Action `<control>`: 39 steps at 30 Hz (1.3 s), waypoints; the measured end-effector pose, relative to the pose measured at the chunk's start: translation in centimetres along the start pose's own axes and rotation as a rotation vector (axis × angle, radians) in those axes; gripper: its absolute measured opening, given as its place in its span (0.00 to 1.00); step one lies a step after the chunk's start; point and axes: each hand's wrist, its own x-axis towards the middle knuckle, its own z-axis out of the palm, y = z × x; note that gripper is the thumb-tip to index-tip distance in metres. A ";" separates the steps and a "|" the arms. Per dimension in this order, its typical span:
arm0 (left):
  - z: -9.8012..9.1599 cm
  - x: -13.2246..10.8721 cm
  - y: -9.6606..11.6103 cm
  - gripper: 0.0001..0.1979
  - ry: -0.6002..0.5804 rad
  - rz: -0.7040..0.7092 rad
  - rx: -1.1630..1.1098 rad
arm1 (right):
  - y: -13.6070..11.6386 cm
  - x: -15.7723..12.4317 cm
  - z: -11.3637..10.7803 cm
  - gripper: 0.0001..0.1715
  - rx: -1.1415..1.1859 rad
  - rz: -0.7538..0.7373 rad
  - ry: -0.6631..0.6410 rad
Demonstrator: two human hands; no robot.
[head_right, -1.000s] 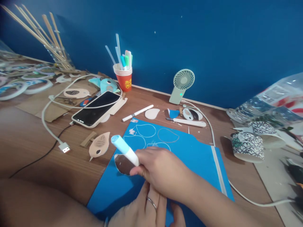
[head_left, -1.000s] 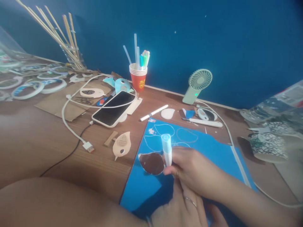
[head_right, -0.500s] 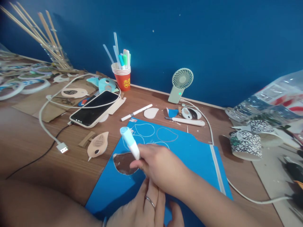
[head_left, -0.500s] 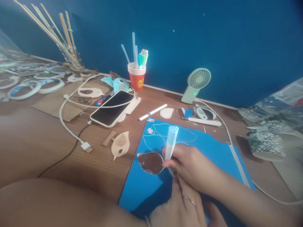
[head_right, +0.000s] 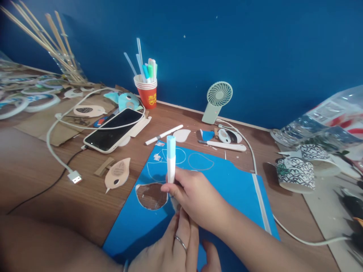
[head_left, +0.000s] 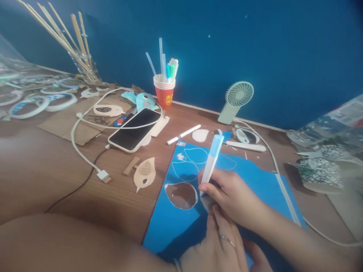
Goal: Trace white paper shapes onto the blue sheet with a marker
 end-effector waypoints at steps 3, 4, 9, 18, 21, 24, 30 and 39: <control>-0.6 0.2 -0.4 0.10 -0.012 0.054 -0.020 | 0.0 0.0 0.0 0.13 -0.004 -0.007 -0.010; -0.8 0.2 -0.4 0.11 -0.012 0.073 -0.027 | -0.1 0.0 0.0 0.13 -0.005 -0.006 -0.016; -1.5 0.3 -0.7 0.12 -0.005 0.127 -0.054 | -0.2 0.0 0.0 0.14 -0.030 0.017 -0.007; -1.2 0.5 -0.5 0.14 0.037 0.042 -0.045 | -0.1 -0.2 -0.1 0.14 -0.053 0.049 0.051; -1.3 0.6 -0.5 0.13 0.035 0.049 -0.026 | 0.0 -0.3 -0.1 0.13 -0.012 0.019 0.047; -1.4 0.6 -0.7 0.12 0.019 0.075 -0.020 | -0.1 -0.3 0.0 0.12 -0.027 0.019 0.041; -1.9 0.5 -1.2 0.13 -0.011 0.158 -0.049 | -0.2 -0.7 -0.2 0.12 -0.020 -0.034 0.054; -1.7 0.3 -0.9 0.12 -0.034 0.150 -0.095 | -0.6 -0.7 -0.5 0.19 -0.002 -0.216 -0.148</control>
